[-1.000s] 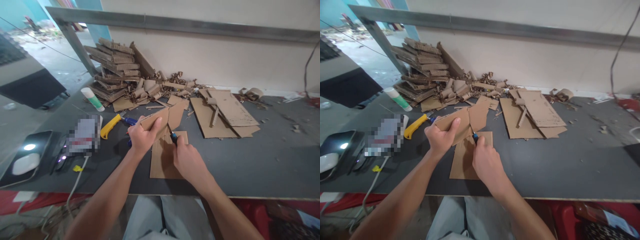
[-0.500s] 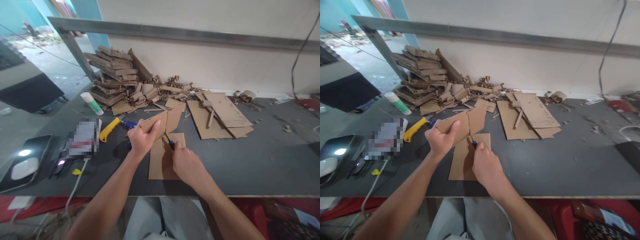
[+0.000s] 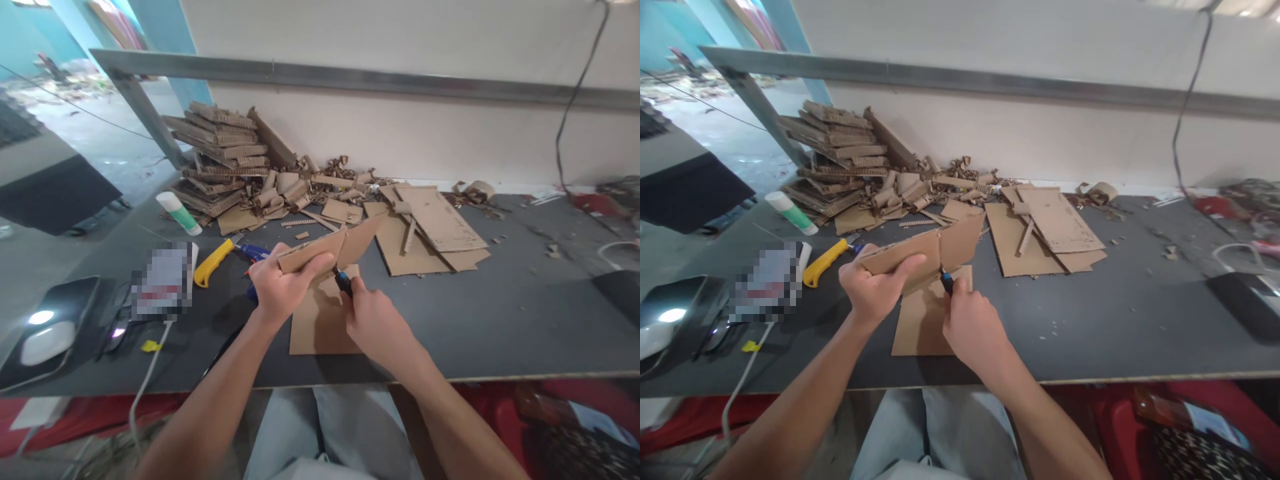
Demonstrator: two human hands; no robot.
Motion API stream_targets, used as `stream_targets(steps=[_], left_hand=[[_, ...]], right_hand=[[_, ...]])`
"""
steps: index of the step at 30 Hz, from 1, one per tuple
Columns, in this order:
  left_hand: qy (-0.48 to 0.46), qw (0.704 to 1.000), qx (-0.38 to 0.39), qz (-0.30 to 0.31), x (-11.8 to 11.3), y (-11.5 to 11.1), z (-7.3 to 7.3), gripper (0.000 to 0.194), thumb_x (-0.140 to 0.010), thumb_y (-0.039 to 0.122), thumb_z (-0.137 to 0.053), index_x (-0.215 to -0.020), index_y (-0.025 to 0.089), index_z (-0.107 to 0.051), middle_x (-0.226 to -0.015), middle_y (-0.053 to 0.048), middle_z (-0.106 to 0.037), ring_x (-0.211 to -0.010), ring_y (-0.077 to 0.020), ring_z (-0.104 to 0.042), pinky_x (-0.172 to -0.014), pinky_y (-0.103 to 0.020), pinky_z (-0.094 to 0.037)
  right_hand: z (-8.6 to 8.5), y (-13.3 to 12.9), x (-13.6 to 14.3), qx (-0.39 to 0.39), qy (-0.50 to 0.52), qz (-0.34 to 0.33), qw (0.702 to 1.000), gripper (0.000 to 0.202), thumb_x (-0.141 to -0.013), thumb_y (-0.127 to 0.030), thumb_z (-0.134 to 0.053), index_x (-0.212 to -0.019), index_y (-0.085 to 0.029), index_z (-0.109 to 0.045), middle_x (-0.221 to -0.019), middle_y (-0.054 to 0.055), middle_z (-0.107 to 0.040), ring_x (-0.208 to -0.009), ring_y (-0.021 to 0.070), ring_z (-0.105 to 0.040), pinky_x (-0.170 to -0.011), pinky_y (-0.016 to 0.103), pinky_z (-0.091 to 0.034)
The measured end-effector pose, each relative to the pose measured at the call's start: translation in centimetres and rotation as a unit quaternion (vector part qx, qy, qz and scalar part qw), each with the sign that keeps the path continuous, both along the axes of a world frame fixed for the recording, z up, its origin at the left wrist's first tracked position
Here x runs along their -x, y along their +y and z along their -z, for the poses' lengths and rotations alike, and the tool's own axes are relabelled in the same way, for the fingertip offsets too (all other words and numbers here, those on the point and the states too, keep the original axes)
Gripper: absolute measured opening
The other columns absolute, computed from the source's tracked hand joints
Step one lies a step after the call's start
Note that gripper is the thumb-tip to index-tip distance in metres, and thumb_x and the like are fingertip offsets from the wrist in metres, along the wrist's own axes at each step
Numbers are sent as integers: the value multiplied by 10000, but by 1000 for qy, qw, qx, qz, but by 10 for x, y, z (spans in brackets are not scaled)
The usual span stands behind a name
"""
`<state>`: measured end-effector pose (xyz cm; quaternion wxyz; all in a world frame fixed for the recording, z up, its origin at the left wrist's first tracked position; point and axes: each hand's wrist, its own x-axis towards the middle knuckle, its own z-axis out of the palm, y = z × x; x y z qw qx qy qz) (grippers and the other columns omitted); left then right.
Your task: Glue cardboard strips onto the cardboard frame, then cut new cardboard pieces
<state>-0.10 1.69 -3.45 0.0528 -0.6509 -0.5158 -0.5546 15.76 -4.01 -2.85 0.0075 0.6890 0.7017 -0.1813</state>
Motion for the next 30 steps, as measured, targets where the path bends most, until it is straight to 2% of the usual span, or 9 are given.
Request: stream_targets(steps=[2, 9, 12, 16, 18, 20, 22, 26, 30], left_hand=[[-10, 1000, -4, -6, -5, -3, -3, 476, -676, 493, -830, -515, 205, -487, -460, 52, -507, -405, -95, -476, -468, -232, -395], [-69, 996, 37, -42, -3, 20, 1, 342, -711, 511, -796, -729, 199, -658, -674, -22, -682, -689, -212, -692, -663, -310, -535], [-148, 988, 12, -49, 12, 43, -18, 356, -721, 495, -800, -856, 182, -696, -863, -67, -735, -837, -250, -718, -789, -383, -572], [-174, 984, 4, 23, 30, 69, -51, 399, -707, 485, -822, -961, 196, -719, -991, -61, -748, -951, -251, -713, -865, -386, -593], [-201, 979, 23, 37, 34, 73, -55, 388, -690, 480, -833, -937, 200, -728, -989, -58, -755, -935, -252, -721, -849, -392, -608], [-246, 965, 70, 59, 34, 71, -48, 376, -677, 464, -841, -920, 196, -737, -980, -70, -764, -900, -257, -733, -787, -389, -627], [-285, 945, 141, 82, 33, 63, -36, 391, -646, 438, -863, -923, 190, -744, -964, -87, -774, -852, -260, -743, -706, -371, -635], [-312, 900, 276, 131, 26, 41, -14, 401, -597, 447, -890, -859, 173, -759, -889, -114, -783, -768, -271, -743, -581, -338, -619], [-320, 861, 337, 205, 15, 26, -7, 421, -600, 442, -894, -901, 172, -775, -942, -117, -786, -805, -274, -746, -631, -349, -630]], right_hand=[[0, -2, 3, 4, -3, 4, 1000, 159, -1028, -273, -332, -1032, -179, -460, -785, 112, -672, -696, 263, -688, -503, 289, -203], [6, -28, 5, 30, -22, 11, 999, 205, -1036, -235, -300, -1029, -163, -492, -784, 125, -672, -722, 295, -706, -515, 280, -285], [13, -40, 2, 34, -35, -9, 999, 218, -1042, -234, -302, -1053, -150, -503, -780, 116, -673, -724, 279, -714, -511, 264, -276], [17, -47, -6, 30, -10, -3, 1000, 207, -1037, -242, -320, -1056, -155, -507, -748, 95, -666, -652, 249, -689, -493, 265, -230], [17, -46, -16, 3, 19, 26, 999, 194, -1030, -261, -340, -996, -168, -506, -698, 86, -652, -609, 249, -668, -486, 270, -235], [16, -42, -29, -47, 89, 78, 992, 201, -1025, -310, -368, -919, -190, -490, -634, 57, -625, -567, 237, -648, -486, 269, -286], [13, -34, -43, -98, 227, 152, 957, 245, -1014, -396, -401, -868, -212, -471, -604, 17, -611, -503, 191, -621, -499, 263, -385], [9, -15, -56, -154, 484, 226, 831, 395, -865, -587, -619, -940, -217, -503, -743, 3, -659, -458, 135, -594, -476, 272, -504], [13, -8, -47, -80, 582, 226, 777, 482, -712, -571, -791, -896, -209, -530, -626, -67, -547, -452, 135, -589, -450, 272, -532]])
